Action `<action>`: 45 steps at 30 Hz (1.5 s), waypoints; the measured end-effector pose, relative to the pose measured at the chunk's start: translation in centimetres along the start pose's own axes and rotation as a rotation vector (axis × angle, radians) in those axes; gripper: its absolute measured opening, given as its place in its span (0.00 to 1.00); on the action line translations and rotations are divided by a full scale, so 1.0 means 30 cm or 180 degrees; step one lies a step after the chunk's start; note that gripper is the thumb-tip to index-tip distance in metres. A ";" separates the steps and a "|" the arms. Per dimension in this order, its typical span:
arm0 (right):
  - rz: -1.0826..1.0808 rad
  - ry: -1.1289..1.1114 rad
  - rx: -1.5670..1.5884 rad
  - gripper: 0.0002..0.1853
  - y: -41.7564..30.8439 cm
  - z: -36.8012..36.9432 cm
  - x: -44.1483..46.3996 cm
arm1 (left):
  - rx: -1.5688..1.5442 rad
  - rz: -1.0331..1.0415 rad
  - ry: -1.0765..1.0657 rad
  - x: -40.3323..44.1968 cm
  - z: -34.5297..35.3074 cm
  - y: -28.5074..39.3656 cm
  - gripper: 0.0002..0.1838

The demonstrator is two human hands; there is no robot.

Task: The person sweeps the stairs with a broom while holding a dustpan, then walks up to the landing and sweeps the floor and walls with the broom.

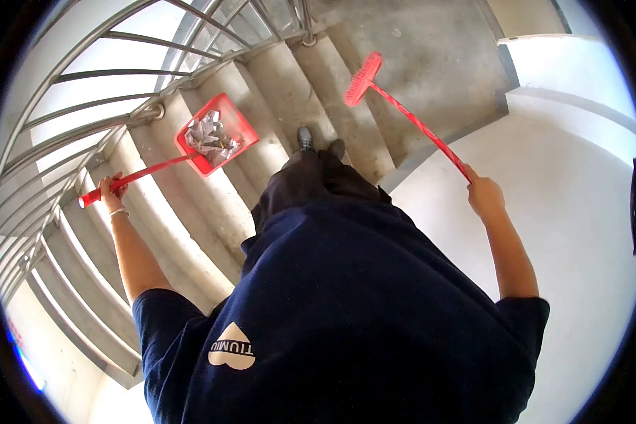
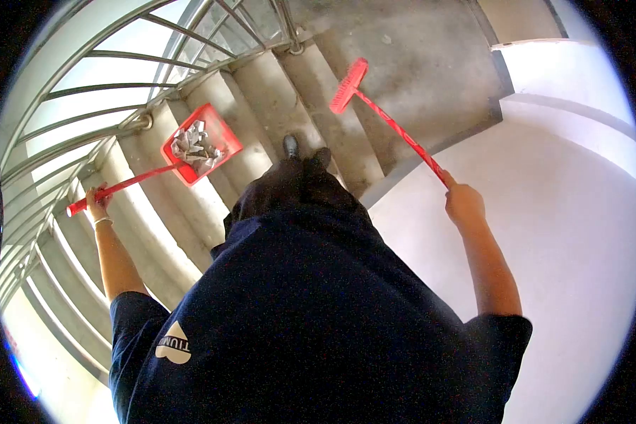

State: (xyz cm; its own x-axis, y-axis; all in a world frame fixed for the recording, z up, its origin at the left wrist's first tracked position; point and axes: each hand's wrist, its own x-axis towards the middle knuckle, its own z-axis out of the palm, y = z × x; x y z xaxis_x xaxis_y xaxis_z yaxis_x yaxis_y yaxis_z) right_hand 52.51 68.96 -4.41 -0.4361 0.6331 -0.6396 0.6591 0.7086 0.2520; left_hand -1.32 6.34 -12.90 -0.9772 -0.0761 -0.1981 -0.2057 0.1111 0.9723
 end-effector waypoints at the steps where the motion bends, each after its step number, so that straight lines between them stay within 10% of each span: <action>1: -0.0005 0.0010 0.0005 0.27 -0.004 0.000 -0.002 | -0.0003 0.0011 0.0004 -0.008 0.007 0.006 0.10; 10: -0.0573 0.0450 0.1317 0.20 -0.134 0.196 0.149 | -0.0144 -0.0141 0.0349 -0.008 0.001 0.001 0.11; 38: 0.0729 0.0040 0.0310 0.14 -0.222 0.057 -0.016 | -0.0066 -0.0289 0.0369 -0.007 -0.053 0.018 0.08; 45: 0.0123 0.0159 0.1888 0.14 -0.150 0.063 0.059 | -0.0129 -0.0392 0.0425 0.005 -0.069 0.027 0.09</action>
State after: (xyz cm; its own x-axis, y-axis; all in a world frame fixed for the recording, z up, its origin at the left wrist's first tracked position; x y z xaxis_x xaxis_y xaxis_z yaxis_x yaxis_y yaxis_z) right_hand 49.92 66.32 -8.04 -0.4239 0.6789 -0.5995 0.8985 0.3988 -0.1836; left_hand -1.53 4.36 -11.88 -0.9287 -0.2179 -0.3002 -0.3184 0.0530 0.9465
